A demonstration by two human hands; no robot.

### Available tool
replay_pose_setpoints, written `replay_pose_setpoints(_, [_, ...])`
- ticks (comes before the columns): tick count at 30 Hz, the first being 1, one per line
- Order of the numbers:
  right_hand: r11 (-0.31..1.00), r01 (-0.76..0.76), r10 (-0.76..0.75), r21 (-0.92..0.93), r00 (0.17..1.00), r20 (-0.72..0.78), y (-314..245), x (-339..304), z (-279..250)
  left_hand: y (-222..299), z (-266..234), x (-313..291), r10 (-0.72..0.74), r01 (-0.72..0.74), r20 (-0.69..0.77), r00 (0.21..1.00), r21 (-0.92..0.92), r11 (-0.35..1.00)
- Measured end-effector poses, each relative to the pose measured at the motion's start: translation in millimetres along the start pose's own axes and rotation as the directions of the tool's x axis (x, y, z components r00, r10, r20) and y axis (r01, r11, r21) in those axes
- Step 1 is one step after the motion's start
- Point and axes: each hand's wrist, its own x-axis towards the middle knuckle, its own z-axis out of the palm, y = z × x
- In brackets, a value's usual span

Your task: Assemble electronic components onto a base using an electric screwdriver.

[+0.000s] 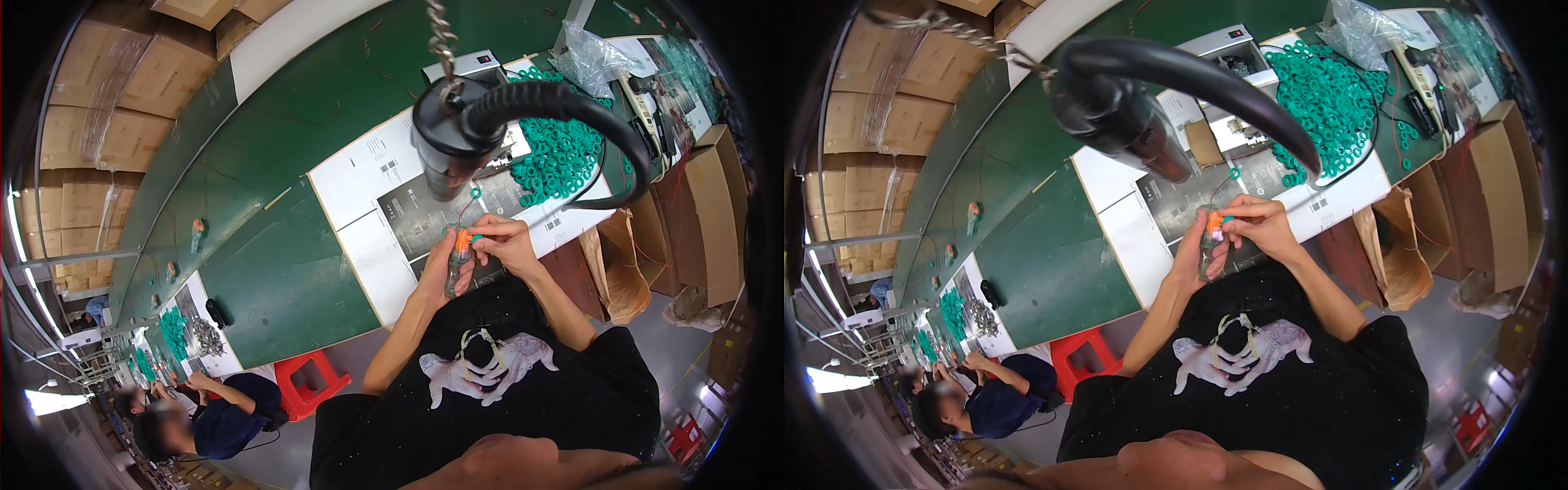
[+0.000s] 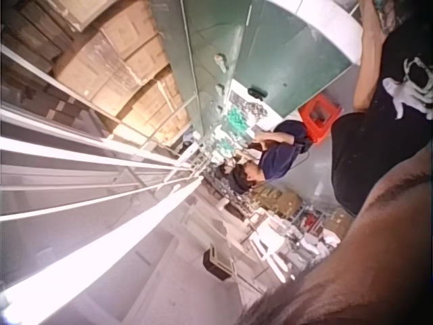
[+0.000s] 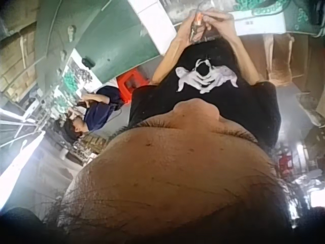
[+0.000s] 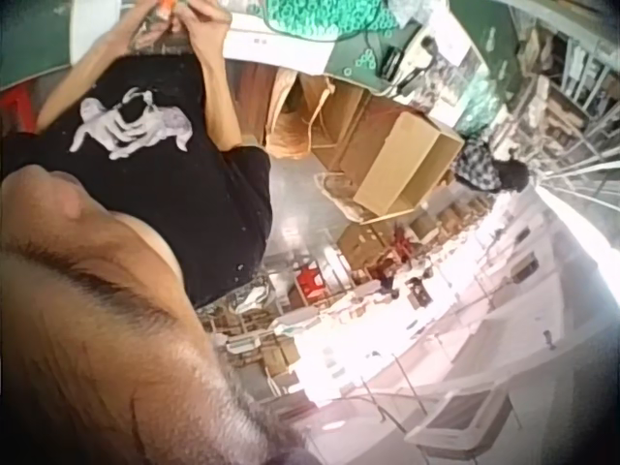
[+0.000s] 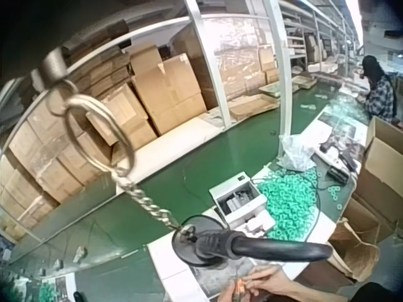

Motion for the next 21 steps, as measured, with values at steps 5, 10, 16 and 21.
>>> replay_pose_setpoints(5, [0.998, 0.027, -0.029, -0.050, 0.999, -0.041, 1.0, 2.9, -9.9, 9.0, 16.6, 1.9, -0.007, 0.019, -0.086, 0.996, 0.138, 0.990])
replay_pose_setpoints(10, [0.974, -0.226, 0.222, -0.028, 0.969, -0.110, 8.1, 1.2, -16.2, 5.3, 15.9, 9.0, -0.025, 0.043, -0.144, 0.989, 0.123, 0.991])
replay_pose_setpoints(16, [0.977, -0.214, 0.214, -0.010, 0.977, 0.008, 6.3, 15.4, -19.5, 13.1, 11.0, 10.6, -0.106, 0.123, -0.085, 0.991, 0.229, 0.966])
replay_pose_setpoints(21, [0.946, -0.325, 0.320, 0.017, 0.938, 0.129, -3.7, 13.9, -17.3, 14.3, 8.1, 10.6, -0.141, 0.173, -0.134, 0.981, 0.271, 0.947])
